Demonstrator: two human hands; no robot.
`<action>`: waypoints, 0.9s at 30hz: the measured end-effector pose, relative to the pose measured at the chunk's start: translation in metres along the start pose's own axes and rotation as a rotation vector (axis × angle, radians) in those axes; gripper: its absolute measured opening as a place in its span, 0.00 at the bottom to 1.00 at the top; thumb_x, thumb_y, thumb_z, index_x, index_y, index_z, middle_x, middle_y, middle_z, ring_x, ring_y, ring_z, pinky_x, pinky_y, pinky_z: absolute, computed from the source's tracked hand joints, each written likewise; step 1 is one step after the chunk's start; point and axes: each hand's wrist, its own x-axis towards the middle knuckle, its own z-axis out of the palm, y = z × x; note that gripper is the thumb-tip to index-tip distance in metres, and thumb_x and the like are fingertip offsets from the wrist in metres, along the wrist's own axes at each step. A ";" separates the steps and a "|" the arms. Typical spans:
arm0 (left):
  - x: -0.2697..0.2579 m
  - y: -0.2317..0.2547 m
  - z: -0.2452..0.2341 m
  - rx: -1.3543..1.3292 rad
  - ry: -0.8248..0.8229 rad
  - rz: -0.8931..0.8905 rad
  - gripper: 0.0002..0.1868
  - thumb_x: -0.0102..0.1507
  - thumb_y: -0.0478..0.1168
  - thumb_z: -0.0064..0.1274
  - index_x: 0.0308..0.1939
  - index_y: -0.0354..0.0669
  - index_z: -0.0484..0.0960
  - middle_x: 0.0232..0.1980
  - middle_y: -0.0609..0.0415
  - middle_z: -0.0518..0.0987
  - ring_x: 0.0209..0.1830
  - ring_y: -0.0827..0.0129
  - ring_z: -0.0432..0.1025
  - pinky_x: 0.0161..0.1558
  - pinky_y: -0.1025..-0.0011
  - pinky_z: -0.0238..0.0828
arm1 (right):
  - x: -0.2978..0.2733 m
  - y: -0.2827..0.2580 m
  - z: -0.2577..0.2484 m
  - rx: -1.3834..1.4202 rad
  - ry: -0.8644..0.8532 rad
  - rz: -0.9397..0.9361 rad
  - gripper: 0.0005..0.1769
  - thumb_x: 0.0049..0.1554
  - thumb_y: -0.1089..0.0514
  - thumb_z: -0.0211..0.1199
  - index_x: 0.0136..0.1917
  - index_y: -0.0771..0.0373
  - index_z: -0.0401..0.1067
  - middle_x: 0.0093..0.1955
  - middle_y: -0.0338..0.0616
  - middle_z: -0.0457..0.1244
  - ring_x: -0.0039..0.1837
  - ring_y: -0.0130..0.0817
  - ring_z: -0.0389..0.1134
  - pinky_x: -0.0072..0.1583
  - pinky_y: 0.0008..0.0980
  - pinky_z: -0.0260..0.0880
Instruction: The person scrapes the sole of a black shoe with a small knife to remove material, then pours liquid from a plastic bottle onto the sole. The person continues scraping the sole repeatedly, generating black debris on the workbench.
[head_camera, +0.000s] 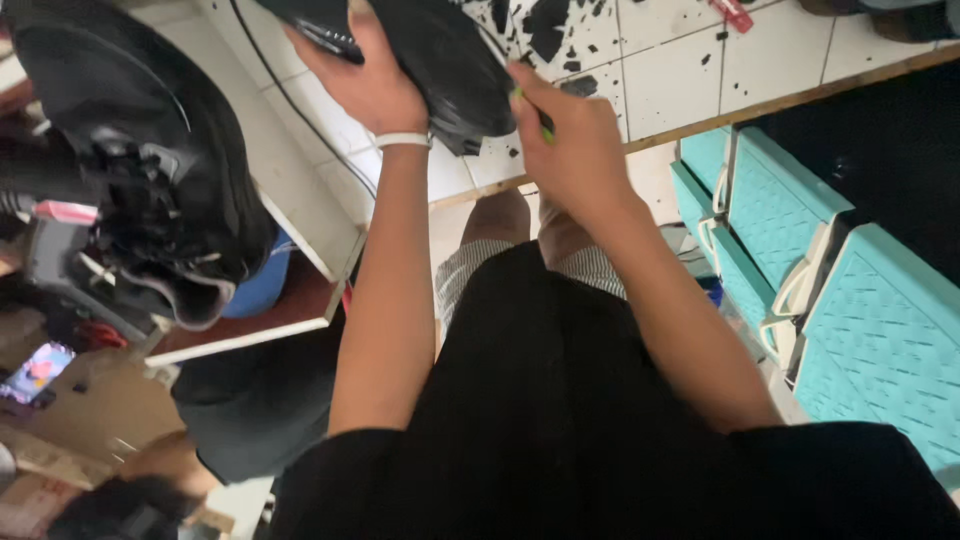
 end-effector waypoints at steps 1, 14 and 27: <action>0.000 0.009 0.001 -0.032 -0.044 0.010 0.47 0.64 0.62 0.54 0.80 0.47 0.54 0.82 0.47 0.61 0.84 0.54 0.57 0.79 0.57 0.58 | -0.005 -0.005 -0.014 -0.002 -0.051 0.036 0.21 0.69 0.54 0.55 0.73 0.55 0.72 0.26 0.35 0.63 0.24 0.26 0.47 0.31 0.31 0.54; -0.003 0.017 0.003 -0.045 -0.053 -0.036 0.48 0.64 0.66 0.52 0.82 0.54 0.54 0.83 0.54 0.62 0.86 0.56 0.58 0.78 0.56 0.64 | 0.009 0.002 0.002 0.065 -0.013 0.086 0.21 0.68 0.51 0.52 0.72 0.55 0.70 0.54 0.46 0.74 0.26 0.27 0.48 0.33 0.34 0.56; -0.003 0.043 0.006 -0.060 -0.032 -0.054 0.40 0.63 0.55 0.54 0.76 0.47 0.62 0.70 0.50 0.75 0.69 0.56 0.73 0.71 0.61 0.68 | -0.019 -0.048 -0.056 0.081 -0.315 0.432 0.23 0.65 0.48 0.53 0.73 0.42 0.68 0.72 0.48 0.63 0.21 0.21 0.48 0.25 0.23 0.58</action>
